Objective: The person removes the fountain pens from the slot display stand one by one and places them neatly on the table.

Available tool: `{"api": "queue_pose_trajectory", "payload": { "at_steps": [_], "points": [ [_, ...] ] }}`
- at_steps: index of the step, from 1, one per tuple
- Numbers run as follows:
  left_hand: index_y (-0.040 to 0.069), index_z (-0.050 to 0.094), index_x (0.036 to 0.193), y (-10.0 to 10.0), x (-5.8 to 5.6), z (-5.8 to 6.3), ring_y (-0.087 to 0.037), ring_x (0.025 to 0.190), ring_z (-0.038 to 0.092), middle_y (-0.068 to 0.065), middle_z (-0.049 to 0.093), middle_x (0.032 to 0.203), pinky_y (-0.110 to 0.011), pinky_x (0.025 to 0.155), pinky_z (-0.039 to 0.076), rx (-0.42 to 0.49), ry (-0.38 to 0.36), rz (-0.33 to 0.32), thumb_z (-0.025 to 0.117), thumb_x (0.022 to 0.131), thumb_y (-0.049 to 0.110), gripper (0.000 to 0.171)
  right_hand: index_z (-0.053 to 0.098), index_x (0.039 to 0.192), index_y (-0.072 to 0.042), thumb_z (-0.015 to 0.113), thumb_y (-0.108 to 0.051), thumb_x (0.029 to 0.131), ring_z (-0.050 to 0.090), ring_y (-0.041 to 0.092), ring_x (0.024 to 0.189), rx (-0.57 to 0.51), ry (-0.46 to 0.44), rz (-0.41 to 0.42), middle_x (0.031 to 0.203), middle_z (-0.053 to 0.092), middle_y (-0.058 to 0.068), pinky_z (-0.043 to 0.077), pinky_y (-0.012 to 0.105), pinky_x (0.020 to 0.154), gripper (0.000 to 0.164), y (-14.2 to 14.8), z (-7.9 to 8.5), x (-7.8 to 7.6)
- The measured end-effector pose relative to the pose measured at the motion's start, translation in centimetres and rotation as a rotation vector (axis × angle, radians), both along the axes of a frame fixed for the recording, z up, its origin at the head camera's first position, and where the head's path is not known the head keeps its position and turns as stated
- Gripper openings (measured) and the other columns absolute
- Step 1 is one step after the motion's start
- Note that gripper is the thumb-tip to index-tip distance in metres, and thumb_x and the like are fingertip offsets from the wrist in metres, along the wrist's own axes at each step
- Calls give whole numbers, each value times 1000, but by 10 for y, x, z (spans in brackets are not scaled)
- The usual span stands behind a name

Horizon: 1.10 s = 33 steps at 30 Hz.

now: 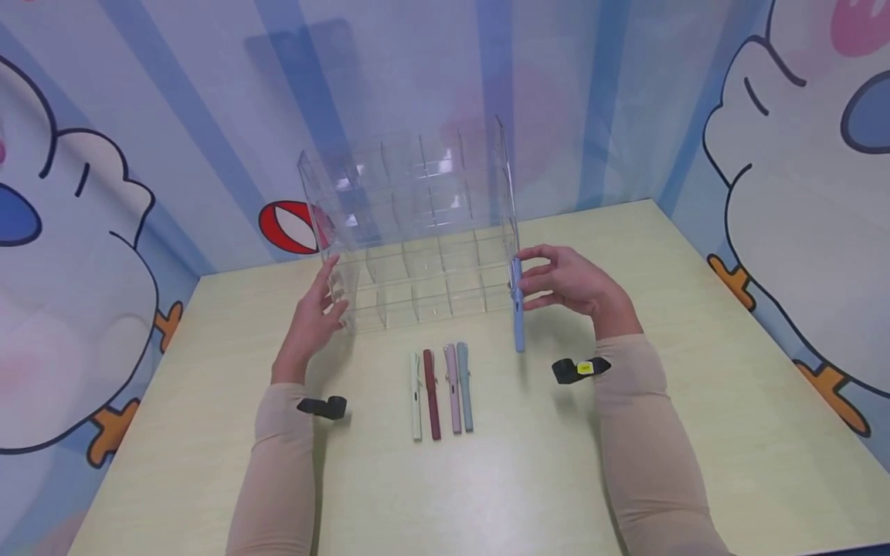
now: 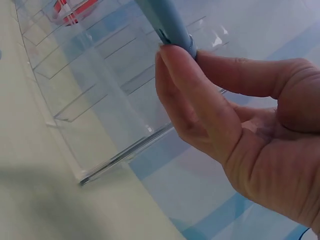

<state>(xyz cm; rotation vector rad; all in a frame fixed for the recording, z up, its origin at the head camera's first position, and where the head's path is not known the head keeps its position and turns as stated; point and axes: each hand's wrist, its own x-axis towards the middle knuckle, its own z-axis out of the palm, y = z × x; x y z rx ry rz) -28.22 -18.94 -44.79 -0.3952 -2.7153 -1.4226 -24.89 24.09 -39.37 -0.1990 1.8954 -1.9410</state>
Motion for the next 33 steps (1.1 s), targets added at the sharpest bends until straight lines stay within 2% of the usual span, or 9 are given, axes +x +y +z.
{"api": "queue_pose_trajectory", "payload": {
  "at_steps": [3,8,14,24,33],
  "points": [
    [45,16,158,0,0,0,-43,139,39,-10,19,165,-52,93,54,-1,6,-2,57,102,7,80,28,149,4,60,6,96,70,22,94,-2,-32,28,106,64,15,58,42,87,62,0,-7,-2],
    [48,16,158,2,1,0,-42,140,39,-11,20,165,-51,93,54,10,-8,-2,56,102,8,80,29,149,5,59,7,96,70,23,94,49,-58,60,109,64,18,58,43,87,61,-3,-19,-7],
    [49,16,157,2,0,-1,-42,139,39,-12,21,164,-50,92,55,8,-8,-6,57,102,9,80,36,142,7,60,9,93,69,23,88,122,-77,115,103,66,15,59,42,85,54,-6,-34,-11],
    [45,16,159,0,1,-1,-42,140,38,-10,19,165,-51,92,55,15,-10,0,57,101,5,81,42,136,9,59,12,93,70,25,88,191,-96,187,101,67,17,58,45,87,47,-10,-42,-14],
    [55,15,155,0,0,0,-42,140,38,-10,19,165,-51,93,54,3,-18,9,57,102,9,82,41,136,11,60,12,91,70,24,86,228,-138,202,98,66,18,60,41,83,49,-16,-51,-15]
  ]
}}
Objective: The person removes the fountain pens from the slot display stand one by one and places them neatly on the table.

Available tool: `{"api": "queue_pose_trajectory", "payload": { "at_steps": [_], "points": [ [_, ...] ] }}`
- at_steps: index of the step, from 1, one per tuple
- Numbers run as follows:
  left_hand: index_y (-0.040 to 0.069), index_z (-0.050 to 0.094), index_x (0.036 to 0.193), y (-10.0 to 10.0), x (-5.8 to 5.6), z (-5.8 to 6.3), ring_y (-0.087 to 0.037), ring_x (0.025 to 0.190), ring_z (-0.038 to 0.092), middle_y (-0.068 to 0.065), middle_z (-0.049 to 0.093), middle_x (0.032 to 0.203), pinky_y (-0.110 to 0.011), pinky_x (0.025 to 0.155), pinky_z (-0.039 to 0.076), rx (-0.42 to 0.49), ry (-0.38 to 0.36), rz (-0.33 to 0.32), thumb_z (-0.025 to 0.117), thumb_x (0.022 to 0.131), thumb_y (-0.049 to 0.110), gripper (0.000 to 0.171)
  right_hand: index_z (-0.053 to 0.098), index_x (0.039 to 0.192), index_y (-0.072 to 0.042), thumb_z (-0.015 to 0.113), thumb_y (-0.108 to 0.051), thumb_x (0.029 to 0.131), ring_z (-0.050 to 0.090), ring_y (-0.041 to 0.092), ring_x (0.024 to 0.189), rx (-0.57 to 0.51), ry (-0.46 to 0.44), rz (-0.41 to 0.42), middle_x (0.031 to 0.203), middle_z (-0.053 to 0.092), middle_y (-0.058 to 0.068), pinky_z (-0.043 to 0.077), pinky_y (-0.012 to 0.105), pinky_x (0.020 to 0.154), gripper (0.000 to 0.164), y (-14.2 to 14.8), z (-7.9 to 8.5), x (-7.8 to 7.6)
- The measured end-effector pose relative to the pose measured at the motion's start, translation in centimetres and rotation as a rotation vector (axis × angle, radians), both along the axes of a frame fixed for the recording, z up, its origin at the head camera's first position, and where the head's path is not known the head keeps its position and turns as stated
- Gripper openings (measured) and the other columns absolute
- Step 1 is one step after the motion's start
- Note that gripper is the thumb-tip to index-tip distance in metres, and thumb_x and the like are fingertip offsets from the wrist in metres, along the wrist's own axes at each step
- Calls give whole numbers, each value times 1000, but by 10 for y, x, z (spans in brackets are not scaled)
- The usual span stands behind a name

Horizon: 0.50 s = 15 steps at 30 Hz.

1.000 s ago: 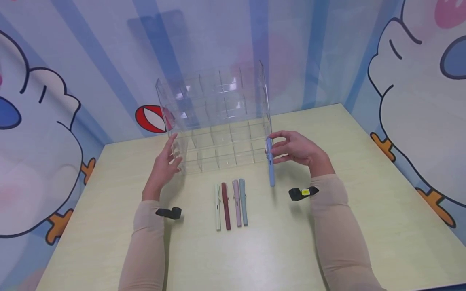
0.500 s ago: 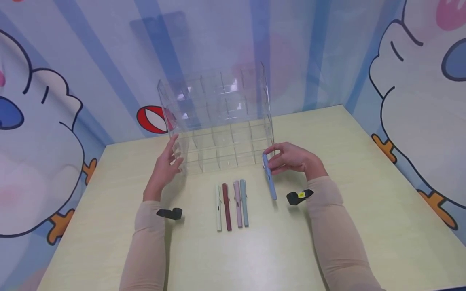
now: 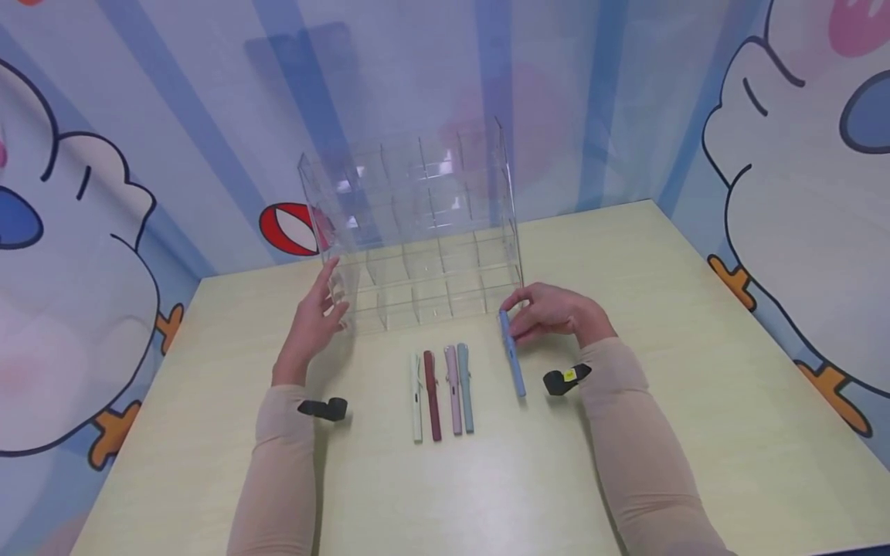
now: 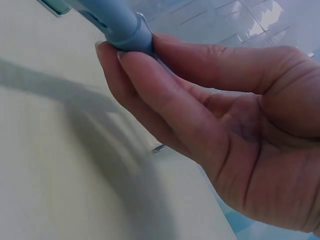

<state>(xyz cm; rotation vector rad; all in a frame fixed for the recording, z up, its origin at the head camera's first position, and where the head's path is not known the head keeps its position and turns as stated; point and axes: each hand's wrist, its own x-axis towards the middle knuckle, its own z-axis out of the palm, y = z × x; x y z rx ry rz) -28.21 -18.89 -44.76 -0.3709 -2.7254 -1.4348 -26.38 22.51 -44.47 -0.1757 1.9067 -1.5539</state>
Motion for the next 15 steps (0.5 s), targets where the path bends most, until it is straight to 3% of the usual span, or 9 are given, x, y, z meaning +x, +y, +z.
{"api": "queue_pose_trajectory", "payload": {
  "at_steps": [15],
  "points": [
    [51,16,157,1,1,1,-42,140,39,-14,21,164,-52,92,55,8,-1,0,57,101,7,81,45,134,10,68,8,88,72,25,82,113,-27,-3,94,67,19,61,38,79,51,-24,-9,0]
  ]
}}
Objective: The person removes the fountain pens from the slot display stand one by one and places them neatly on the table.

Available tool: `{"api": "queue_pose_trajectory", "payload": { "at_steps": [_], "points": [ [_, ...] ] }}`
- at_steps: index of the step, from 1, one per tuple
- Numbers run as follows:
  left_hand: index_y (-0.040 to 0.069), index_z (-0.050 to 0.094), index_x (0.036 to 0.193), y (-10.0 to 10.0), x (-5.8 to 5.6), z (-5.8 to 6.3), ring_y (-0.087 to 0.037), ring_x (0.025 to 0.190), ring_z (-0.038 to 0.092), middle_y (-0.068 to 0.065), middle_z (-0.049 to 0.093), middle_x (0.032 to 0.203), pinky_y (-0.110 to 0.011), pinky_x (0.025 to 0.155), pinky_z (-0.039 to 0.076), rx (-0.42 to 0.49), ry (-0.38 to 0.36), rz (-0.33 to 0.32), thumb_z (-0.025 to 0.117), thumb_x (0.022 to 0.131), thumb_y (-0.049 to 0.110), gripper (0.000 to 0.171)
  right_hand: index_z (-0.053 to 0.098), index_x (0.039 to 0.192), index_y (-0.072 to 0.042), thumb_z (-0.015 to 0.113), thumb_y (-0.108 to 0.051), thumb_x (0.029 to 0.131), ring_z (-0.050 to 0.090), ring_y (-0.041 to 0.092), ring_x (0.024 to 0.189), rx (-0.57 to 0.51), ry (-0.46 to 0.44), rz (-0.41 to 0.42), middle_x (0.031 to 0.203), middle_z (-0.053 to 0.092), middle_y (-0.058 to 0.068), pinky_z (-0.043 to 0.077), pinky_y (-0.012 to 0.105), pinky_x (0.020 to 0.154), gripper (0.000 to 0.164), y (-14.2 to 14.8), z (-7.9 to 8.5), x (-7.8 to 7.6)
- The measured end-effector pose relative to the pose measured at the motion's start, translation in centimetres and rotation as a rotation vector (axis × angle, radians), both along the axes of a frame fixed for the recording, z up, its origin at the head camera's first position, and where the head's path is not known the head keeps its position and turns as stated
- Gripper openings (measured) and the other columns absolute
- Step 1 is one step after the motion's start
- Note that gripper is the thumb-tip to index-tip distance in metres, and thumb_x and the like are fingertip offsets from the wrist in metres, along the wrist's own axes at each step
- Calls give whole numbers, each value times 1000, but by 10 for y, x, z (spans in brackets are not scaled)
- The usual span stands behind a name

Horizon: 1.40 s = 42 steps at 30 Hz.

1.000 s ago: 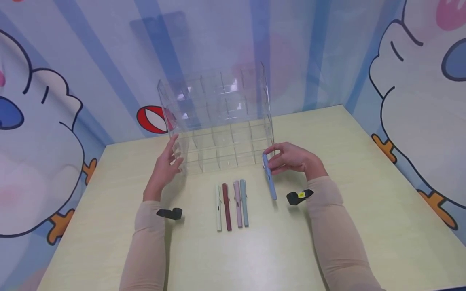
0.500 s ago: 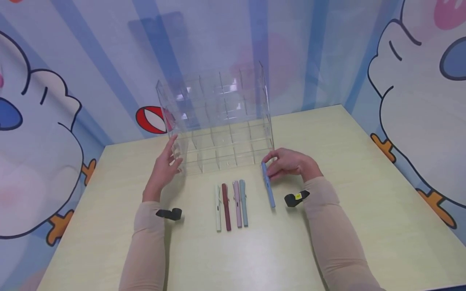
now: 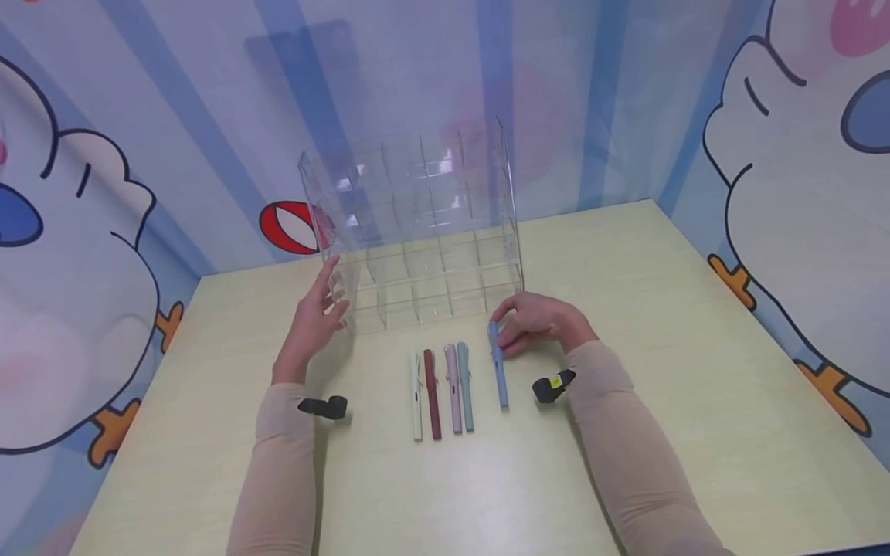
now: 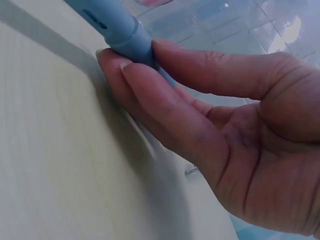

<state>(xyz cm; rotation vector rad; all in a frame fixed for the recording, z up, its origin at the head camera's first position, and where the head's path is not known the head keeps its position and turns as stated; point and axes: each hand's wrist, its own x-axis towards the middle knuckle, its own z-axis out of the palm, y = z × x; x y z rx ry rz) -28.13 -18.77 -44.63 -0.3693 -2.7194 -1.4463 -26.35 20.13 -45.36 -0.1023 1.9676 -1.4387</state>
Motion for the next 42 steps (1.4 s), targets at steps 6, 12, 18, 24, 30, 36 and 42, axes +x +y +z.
{"api": "queue_pose_trajectory", "payload": {
  "at_steps": [6,12,18,24,30,36,42],
  "points": [
    [52,16,156,0,0,1,-42,140,39,-11,20,165,-51,92,55,2,0,2,57,101,6,82,47,130,11,67,9,87,72,25,79,27,24,5,93,66,20,61,37,76,47,-10,5,3],
    [48,16,158,0,0,1,-44,139,38,-11,19,165,-52,93,53,0,3,-2,56,101,4,82,48,125,14,67,11,87,72,25,75,63,67,15,90,66,19,62,37,74,42,-22,10,7],
    [48,16,158,0,1,2,-43,139,39,-11,19,165,-52,93,54,-4,3,-2,57,101,6,82,51,120,11,68,12,85,72,27,73,130,85,-21,91,65,21,62,38,71,39,-34,12,11],
    [50,15,157,0,0,1,-42,139,39,-11,19,165,-53,94,53,-5,9,-6,57,101,5,82,54,119,10,70,11,84,72,26,72,192,114,-20,93,66,22,62,37,70,38,-45,13,14],
    [51,15,157,0,0,0,-42,140,39,-11,19,165,-53,94,53,-2,2,-4,57,101,5,83,55,115,11,71,11,83,72,24,68,235,148,-11,90,68,21,62,34,66,36,-51,14,17],
    [50,15,157,0,0,1,-43,139,39,-11,19,165,-53,94,53,1,2,-4,57,101,6,83,56,113,11,72,10,82,72,23,67,250,167,-4,87,69,20,61,33,64,35,-53,15,19],
    [47,15,158,-1,1,1,-42,140,39,-13,21,164,-52,93,54,-7,14,-9,56,102,8,80,56,115,10,72,7,83,72,24,69,275,177,14,85,70,18,61,33,64,36,-54,15,20]
  ]
}}
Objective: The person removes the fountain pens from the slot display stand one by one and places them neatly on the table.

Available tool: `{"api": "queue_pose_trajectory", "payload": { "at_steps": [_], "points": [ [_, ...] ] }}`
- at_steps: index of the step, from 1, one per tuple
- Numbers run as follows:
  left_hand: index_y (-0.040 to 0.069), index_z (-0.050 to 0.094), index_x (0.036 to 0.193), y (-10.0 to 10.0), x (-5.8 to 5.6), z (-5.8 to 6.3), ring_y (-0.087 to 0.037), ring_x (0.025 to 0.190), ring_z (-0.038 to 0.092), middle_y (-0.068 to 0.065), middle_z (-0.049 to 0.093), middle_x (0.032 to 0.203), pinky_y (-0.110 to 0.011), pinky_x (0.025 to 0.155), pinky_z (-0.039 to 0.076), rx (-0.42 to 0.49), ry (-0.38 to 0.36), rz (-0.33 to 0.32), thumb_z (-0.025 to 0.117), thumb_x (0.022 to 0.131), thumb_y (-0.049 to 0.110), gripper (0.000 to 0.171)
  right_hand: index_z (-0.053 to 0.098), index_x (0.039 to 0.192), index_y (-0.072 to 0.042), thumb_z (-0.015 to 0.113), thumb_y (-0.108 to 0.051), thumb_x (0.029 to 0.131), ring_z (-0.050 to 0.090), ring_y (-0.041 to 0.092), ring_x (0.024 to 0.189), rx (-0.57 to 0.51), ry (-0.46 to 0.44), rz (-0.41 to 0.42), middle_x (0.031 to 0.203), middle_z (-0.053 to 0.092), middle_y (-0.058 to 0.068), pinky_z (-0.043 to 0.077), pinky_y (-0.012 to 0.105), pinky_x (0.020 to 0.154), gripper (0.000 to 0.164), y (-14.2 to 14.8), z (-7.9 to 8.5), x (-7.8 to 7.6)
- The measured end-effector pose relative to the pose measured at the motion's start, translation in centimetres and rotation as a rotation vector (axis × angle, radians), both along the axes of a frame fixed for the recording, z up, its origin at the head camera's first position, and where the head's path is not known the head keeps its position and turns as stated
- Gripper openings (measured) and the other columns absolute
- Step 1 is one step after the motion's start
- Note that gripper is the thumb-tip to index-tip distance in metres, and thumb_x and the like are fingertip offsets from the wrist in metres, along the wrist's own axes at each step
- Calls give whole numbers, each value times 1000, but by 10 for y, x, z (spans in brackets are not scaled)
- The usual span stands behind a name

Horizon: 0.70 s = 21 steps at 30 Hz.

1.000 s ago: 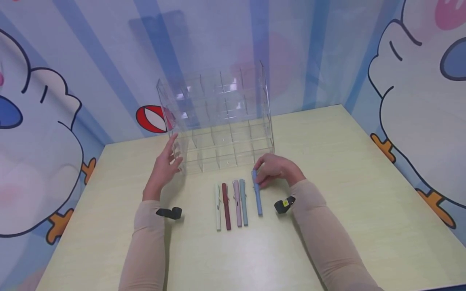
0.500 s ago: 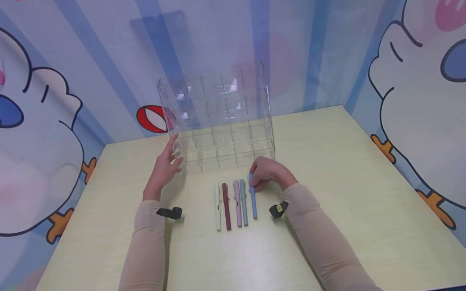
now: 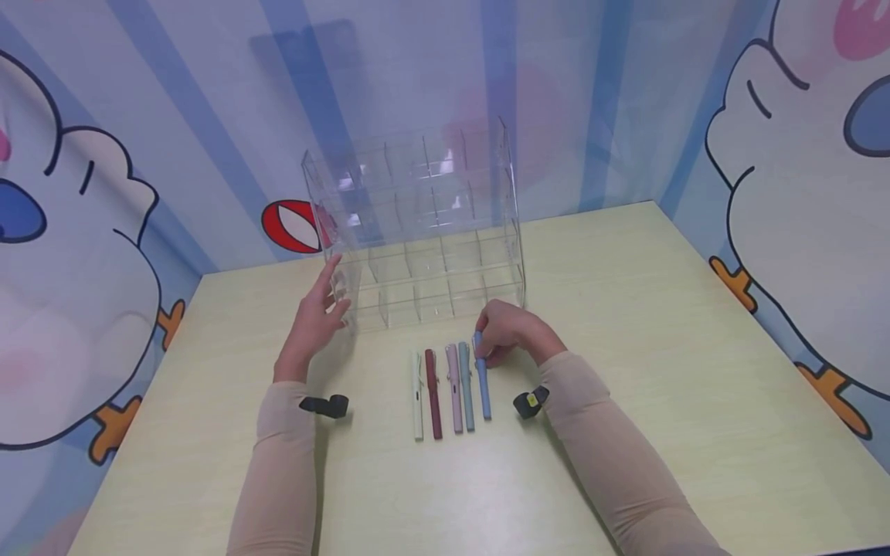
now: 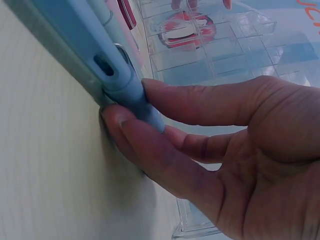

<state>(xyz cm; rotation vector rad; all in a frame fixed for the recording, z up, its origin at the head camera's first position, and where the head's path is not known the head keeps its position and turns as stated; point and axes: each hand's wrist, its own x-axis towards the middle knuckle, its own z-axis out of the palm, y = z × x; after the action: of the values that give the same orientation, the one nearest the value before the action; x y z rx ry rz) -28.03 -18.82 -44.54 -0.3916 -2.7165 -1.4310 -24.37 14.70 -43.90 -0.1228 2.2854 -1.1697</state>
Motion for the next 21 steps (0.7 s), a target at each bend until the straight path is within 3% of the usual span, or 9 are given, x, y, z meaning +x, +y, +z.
{"api": "queue_pose_trajectory", "payload": {
  "at_steps": [11,21],
  "points": [
    [51,15,157,-1,-1,-1,-41,139,39,-13,21,164,-51,93,54,-3,5,-2,55,102,8,80,58,114,8,73,6,82,73,25,69,36,-4,14,85,71,17,61,34,65,36,0,1,1],
    [43,17,159,-1,-1,-1,-42,139,40,-15,22,163,-50,92,55,1,13,-7,56,102,6,79,60,112,7,73,7,82,72,23,70,46,5,23,85,70,17,61,34,65,33,-2,0,2]
  ]
}}
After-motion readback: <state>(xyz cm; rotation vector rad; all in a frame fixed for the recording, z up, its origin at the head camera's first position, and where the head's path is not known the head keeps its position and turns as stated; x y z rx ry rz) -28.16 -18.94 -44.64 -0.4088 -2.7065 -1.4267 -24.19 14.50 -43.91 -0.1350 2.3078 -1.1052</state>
